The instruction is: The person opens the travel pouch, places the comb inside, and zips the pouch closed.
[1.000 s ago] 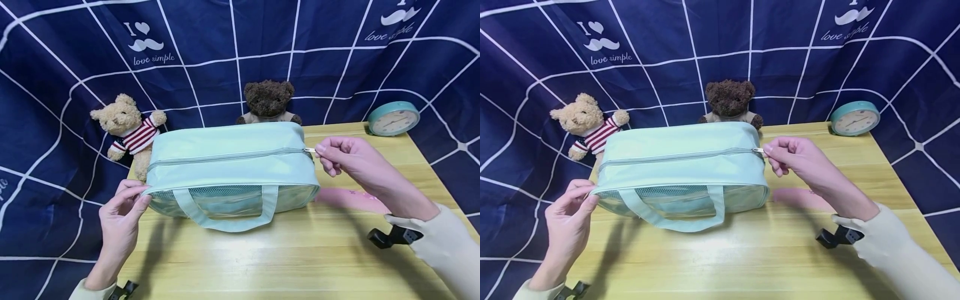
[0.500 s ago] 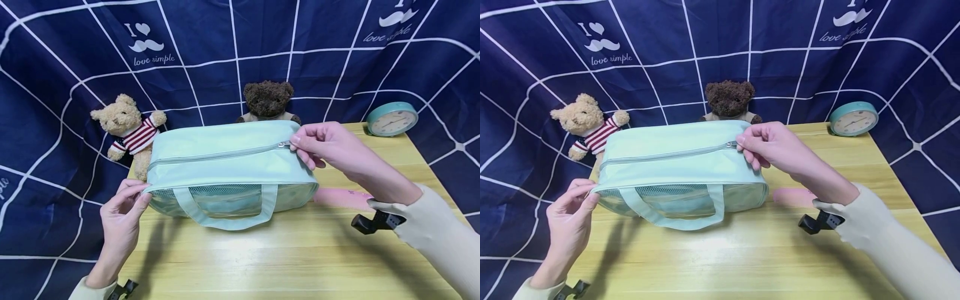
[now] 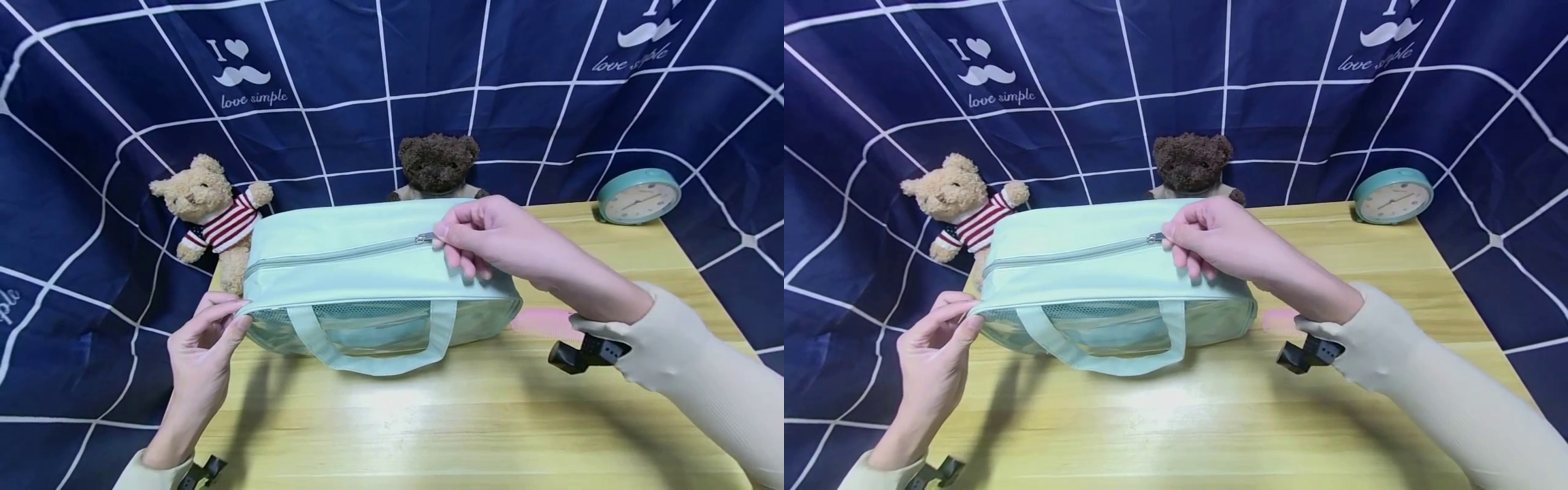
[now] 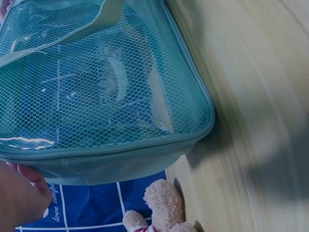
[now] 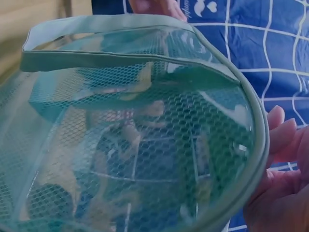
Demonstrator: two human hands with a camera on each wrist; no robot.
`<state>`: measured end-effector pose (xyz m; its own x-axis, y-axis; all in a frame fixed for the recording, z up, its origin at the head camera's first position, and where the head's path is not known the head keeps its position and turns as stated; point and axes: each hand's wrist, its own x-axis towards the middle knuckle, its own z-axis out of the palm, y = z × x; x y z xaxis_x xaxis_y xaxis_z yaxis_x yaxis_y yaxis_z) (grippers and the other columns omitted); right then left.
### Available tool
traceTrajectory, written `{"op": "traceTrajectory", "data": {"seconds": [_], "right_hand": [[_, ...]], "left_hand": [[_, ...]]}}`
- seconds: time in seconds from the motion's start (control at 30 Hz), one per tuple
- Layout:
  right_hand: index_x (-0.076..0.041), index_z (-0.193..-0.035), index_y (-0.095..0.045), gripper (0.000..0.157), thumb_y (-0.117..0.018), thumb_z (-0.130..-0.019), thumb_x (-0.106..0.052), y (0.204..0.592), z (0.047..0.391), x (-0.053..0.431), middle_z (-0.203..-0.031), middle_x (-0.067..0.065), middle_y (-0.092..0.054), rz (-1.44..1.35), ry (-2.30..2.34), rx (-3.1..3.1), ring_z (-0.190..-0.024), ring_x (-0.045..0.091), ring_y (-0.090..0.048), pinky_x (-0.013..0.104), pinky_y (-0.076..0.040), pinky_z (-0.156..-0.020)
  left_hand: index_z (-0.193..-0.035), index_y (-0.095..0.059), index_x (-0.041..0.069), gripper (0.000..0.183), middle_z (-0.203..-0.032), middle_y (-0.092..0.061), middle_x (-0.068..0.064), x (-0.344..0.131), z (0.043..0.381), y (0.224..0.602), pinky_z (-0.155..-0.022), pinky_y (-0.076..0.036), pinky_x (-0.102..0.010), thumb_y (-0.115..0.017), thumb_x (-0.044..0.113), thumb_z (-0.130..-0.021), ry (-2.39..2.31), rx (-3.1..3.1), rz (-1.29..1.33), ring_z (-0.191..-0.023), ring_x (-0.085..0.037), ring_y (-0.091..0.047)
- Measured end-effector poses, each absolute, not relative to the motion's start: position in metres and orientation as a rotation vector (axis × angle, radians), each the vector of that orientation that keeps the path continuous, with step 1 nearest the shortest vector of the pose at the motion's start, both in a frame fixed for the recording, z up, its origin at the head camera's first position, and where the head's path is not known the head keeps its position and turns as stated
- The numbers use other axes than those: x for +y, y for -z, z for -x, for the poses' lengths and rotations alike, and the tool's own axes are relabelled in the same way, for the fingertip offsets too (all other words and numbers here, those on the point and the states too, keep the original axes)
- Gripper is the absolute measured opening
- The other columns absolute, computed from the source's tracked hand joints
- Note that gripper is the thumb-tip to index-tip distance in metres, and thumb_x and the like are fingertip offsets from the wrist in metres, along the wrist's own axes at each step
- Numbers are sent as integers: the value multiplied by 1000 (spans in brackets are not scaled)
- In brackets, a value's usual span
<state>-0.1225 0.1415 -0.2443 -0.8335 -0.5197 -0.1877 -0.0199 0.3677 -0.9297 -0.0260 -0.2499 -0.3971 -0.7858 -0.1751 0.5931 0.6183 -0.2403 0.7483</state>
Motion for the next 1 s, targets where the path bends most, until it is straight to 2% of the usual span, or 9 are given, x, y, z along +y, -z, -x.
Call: {"op": "traceTrajectory", "data": {"seconds": [0.17,0.73,1.0], "right_hand": [[3,-107,-66,24,-55,-115,-16,246,119,125,-80,13,-68,480,1443,2236,-59,17,-59,26,-50,-52],[-5,-102,-70,25,-57,-115,-22,246,116,70,-84,12,-72,495,1434,2346,-65,26,-68,28,-56,-56],[-2,-106,-69,23,-54,-116,-16,243,114,34,-90,12,-73,519,1488,2257,-71,26,-70,31,-61,-62]], "left_hand": [[-108,-68,-27,17,-109,-68,-21,-249,27,398,-88,-54,-27,-69,-27,-91,2069,-1515,520,-106,-28,-59],[-108,-70,-26,16,-111,-67,-21,-249,31,398,-88,-54,-27,-71,-25,-91,2090,-1515,532,-106,-28,-59],[-108,-70,-26,17,-109,-67,-20,-254,29,398,-86,-54,-26,-69,-26,-91,2092,-1511,538,-105,-28,-60]]}}
